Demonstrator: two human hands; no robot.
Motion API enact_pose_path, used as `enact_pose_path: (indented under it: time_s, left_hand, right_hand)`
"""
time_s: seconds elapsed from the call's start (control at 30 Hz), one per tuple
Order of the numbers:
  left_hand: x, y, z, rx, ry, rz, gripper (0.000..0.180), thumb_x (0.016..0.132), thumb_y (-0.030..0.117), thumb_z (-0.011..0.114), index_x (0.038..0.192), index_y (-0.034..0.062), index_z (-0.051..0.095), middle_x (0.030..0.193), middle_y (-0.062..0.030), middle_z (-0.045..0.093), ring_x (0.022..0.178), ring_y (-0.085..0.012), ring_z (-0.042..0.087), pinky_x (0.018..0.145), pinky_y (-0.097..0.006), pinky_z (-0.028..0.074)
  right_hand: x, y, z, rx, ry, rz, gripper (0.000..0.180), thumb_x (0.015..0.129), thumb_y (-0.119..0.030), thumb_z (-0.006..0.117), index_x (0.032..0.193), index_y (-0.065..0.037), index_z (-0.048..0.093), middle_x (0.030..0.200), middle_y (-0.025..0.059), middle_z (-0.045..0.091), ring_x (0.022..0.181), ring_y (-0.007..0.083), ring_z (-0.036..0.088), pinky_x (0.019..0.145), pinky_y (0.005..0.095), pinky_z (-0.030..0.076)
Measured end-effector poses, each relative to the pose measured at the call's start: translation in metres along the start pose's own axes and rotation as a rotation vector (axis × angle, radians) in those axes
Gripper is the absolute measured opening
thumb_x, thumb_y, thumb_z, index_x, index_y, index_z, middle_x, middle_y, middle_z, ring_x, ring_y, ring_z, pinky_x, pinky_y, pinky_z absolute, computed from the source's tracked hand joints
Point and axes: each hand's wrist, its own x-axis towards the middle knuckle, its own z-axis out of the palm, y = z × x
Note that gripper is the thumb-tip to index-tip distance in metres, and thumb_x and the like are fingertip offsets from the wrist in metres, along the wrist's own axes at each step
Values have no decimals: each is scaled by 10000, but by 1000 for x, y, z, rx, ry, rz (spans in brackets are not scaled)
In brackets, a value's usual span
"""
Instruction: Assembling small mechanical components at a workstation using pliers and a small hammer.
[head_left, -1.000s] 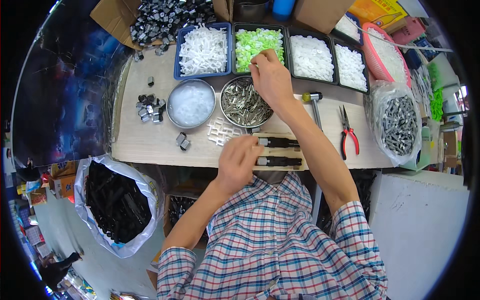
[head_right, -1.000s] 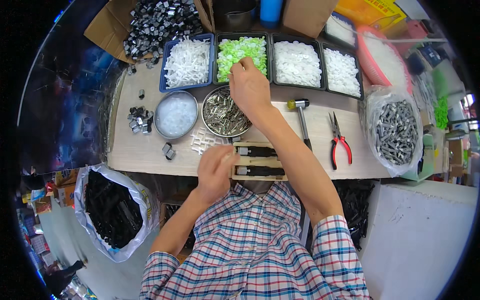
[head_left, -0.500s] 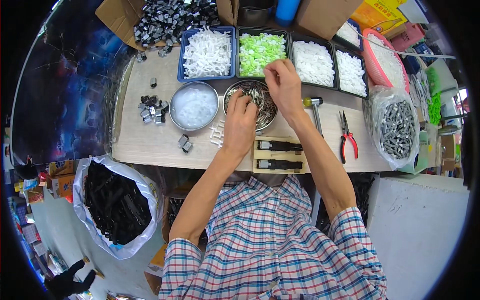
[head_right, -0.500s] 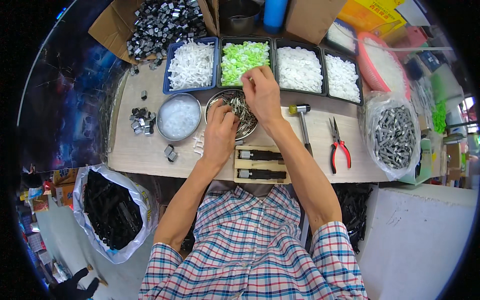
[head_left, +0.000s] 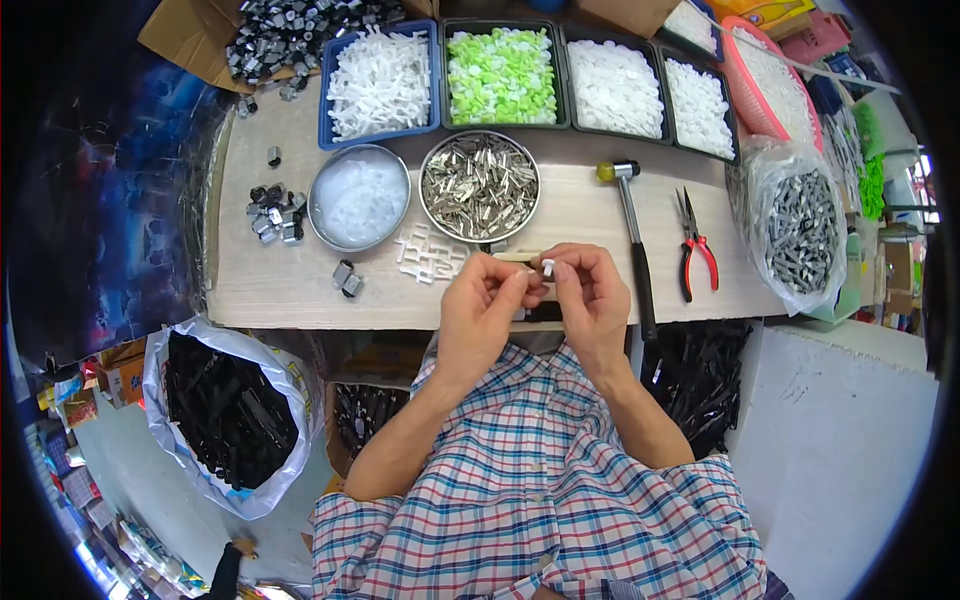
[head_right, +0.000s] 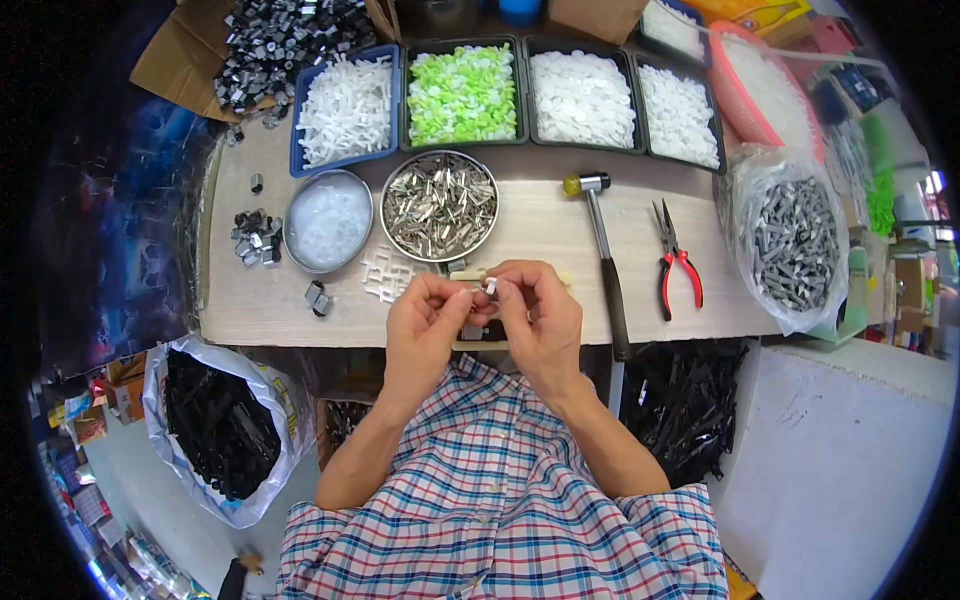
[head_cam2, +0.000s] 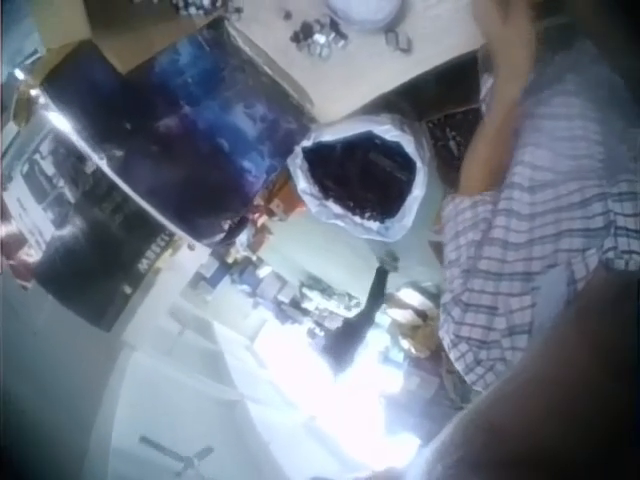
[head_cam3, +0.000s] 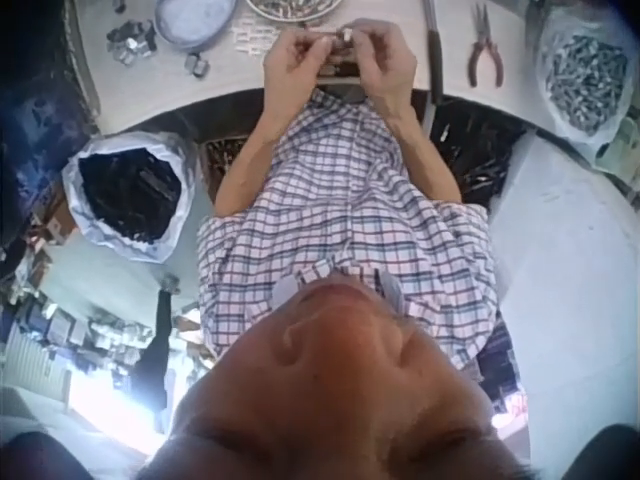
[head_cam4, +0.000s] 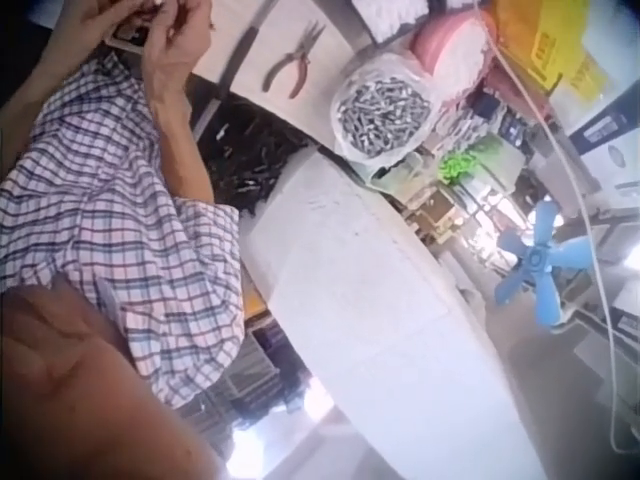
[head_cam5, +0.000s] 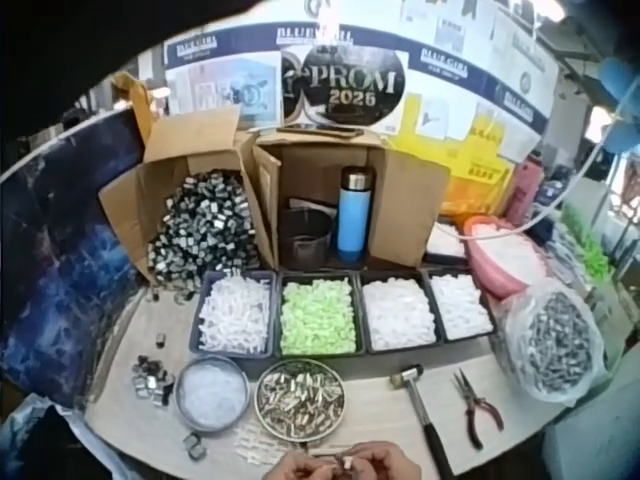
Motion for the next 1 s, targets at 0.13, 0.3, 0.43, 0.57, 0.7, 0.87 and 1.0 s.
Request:
enact_pose_path:
  time_s: [0.13,0.3,0.43,0.57,0.7,0.87,1.0]
  left_hand:
    - [-20,-11,4,28,5,1,118,1032,76,580,1064,-37,563,1029,-128,690,905,-142,682,829,-274,577]
    - [-28,-14,10,58,47,7,113,1034,76,579,1066,-32,566,1016,-106,683,887,-114,664,807,-248,556]
    - [-30,-14,12,62,43,48,106,1034,68,576,1068,-32,565,1013,-98,677,889,-108,658,804,-243,549]
    - [-31,-19,12,145,52,88,108,1029,56,578,1077,-39,560,1035,-112,681,908,-125,673,827,-258,564]
    - [-33,-22,13,237,70,134,100,1023,45,582,1068,-43,564,1049,-118,691,905,-124,677,816,-278,584]
    - [-27,-20,12,906,114,706,105,917,-45,662,993,-30,591,952,-171,696,778,-269,713,647,-319,571]
    - [-22,-15,6,1069,62,879,179,834,-65,707,962,-18,590,920,-173,683,756,-326,693,614,-347,552]
  right_hand:
    - [-19,0,3,77,7,124,86,1014,-12,557,1073,37,596,1007,93,688,840,118,693,739,257,597]
    - [-24,3,2,110,19,144,81,1014,-9,553,1065,45,582,1011,100,687,844,128,695,745,273,614]
    - [-24,1,0,92,16,138,76,1010,-3,551,1063,47,573,1029,110,683,840,135,695,753,281,620]
    - [-24,2,1,130,13,150,71,1009,2,549,1057,49,569,1029,111,683,841,134,693,763,284,622]
    - [-26,3,-1,78,30,160,79,995,-9,577,1058,38,587,988,91,692,830,115,683,734,264,597]
    - [-29,0,-1,-53,47,180,79,973,-21,620,1039,21,611,911,65,698,803,103,677,692,251,571]
    - [-27,-5,-6,-212,-34,122,82,965,7,624,1045,20,609,910,60,683,818,100,658,724,244,558]
